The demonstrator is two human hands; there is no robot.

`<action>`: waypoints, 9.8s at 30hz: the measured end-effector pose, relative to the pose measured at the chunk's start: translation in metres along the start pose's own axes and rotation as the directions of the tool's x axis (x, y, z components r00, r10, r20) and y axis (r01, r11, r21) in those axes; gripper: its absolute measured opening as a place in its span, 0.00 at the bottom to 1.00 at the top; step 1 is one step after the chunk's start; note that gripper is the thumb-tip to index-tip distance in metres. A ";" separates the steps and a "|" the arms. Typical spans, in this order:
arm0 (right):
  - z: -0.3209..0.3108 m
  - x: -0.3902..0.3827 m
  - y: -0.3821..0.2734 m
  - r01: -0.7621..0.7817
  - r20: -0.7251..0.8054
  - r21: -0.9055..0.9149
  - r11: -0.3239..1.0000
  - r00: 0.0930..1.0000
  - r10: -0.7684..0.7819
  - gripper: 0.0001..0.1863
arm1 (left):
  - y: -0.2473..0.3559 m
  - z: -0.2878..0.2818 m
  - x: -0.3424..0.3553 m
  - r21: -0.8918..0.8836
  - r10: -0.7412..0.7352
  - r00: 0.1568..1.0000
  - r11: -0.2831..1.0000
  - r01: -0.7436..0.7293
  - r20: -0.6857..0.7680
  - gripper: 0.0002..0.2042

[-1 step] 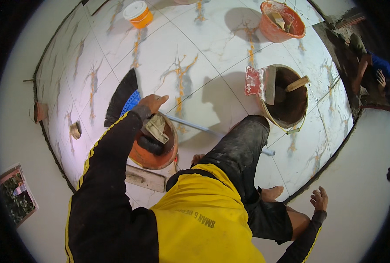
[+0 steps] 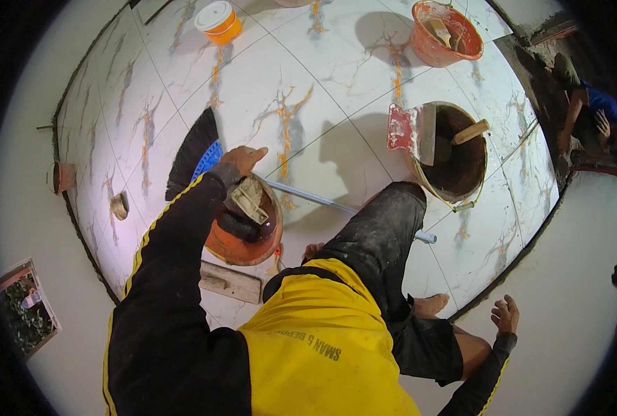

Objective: The person applies grout along the edges of marble-patterned floor tiles using a trowel and a bucket. They smooth the grout lines and wipe excess material from the tile surface with a sponge.

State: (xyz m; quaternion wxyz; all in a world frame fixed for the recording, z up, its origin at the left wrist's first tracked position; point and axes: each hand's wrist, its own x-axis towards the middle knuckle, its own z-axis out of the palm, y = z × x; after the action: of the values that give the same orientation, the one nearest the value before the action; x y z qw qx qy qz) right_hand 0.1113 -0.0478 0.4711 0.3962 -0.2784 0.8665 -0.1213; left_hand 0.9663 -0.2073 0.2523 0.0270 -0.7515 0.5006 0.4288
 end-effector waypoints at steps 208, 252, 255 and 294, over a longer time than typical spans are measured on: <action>0.159 0.062 0.252 -0.520 -0.660 0.311 0.796 0.485 0.574 0.24 | 0.440 0.269 -0.046 0.306 0.578 0.454 0.340 -0.890 0.678 0.20; 0.178 0.041 0.314 -0.661 -0.498 0.200 0.723 0.567 0.656 0.23 | 0.454 0.329 -0.027 0.285 0.574 0.259 0.046 -0.957 0.777 0.17; 0.175 0.059 0.315 -0.686 -0.532 0.144 0.713 0.554 0.641 0.22 | 0.454 0.331 -0.023 0.269 0.571 0.272 0.091 -0.959 0.774 0.17; 0.100 0.091 0.275 -0.364 -0.526 0.142 0.920 0.760 0.382 0.21 | 0.530 0.524 -0.006 -0.008 0.863 -0.101 -0.112 -0.994 0.496 0.23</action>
State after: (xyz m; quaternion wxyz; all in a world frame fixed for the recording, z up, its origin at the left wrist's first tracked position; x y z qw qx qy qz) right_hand 0.0325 0.1248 0.2308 0.1545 -0.0485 0.9786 -0.1272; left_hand 0.2305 -0.2203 0.1317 -0.0634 -0.0426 0.9404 0.3314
